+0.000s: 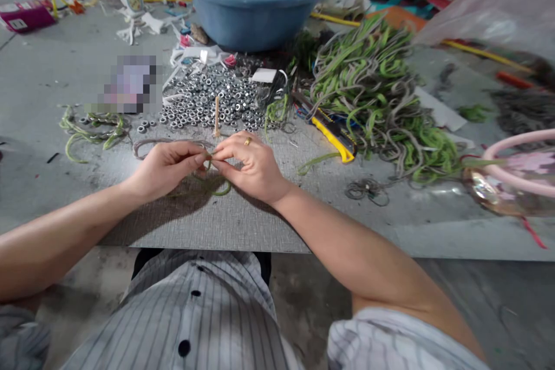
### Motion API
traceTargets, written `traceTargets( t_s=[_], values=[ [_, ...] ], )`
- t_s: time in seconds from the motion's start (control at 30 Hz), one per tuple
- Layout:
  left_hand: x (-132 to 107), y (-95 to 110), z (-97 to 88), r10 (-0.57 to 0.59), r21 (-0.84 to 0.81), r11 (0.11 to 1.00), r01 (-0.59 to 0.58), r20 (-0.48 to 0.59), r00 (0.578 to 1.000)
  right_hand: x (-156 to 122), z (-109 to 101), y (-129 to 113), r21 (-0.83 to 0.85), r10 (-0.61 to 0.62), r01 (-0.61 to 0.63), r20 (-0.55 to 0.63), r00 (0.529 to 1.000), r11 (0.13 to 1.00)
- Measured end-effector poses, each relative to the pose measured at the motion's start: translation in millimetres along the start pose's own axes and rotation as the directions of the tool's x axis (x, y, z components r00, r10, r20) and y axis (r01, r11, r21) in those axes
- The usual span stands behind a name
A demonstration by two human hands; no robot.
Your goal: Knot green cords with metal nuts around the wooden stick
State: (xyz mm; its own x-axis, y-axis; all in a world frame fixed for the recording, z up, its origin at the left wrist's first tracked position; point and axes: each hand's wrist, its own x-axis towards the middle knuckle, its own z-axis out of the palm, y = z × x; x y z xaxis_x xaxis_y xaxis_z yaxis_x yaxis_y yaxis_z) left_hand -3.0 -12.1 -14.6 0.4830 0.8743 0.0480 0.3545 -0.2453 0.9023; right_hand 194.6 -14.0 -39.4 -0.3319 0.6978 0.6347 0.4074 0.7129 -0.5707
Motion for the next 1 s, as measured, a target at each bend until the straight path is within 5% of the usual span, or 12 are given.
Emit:
traceTargets(
  t_s=[0.33,0.53,0.73,0.93,1.0],
  values=[
    [0.1,9.7,-4.4,-0.036,0.069,0.997,0.033,0.048,0.998,-0.9,-5.2,8.3,0.129,0.286,-0.263,-0.212,0.934,0.956],
    [-2.6,15.2,-15.4,0.005,0.089,0.996,0.002,-0.083,0.997,2.1,-12.1,51.0,0.116,0.356,-0.340,-0.432,0.829,0.933],
    [-6.7,16.8,-24.3,0.096,-0.010,0.995,-0.104,-0.290,0.952,1.5,-20.7,88.8,0.124,0.376,-0.362,-0.471,0.798,0.924],
    [-11.5,11.4,-27.2,0.152,-0.132,0.963,-0.234,-0.449,0.880,7.9,-23.2,81.2,0.197,0.504,-0.476,-0.509,0.697,0.857],
    [-13.3,13.5,-30.0,0.154,-0.104,0.971,-0.216,-0.418,0.895,10.4,-23.3,74.0,0.197,0.523,-0.502,-0.522,0.674,0.842]
  ],
)
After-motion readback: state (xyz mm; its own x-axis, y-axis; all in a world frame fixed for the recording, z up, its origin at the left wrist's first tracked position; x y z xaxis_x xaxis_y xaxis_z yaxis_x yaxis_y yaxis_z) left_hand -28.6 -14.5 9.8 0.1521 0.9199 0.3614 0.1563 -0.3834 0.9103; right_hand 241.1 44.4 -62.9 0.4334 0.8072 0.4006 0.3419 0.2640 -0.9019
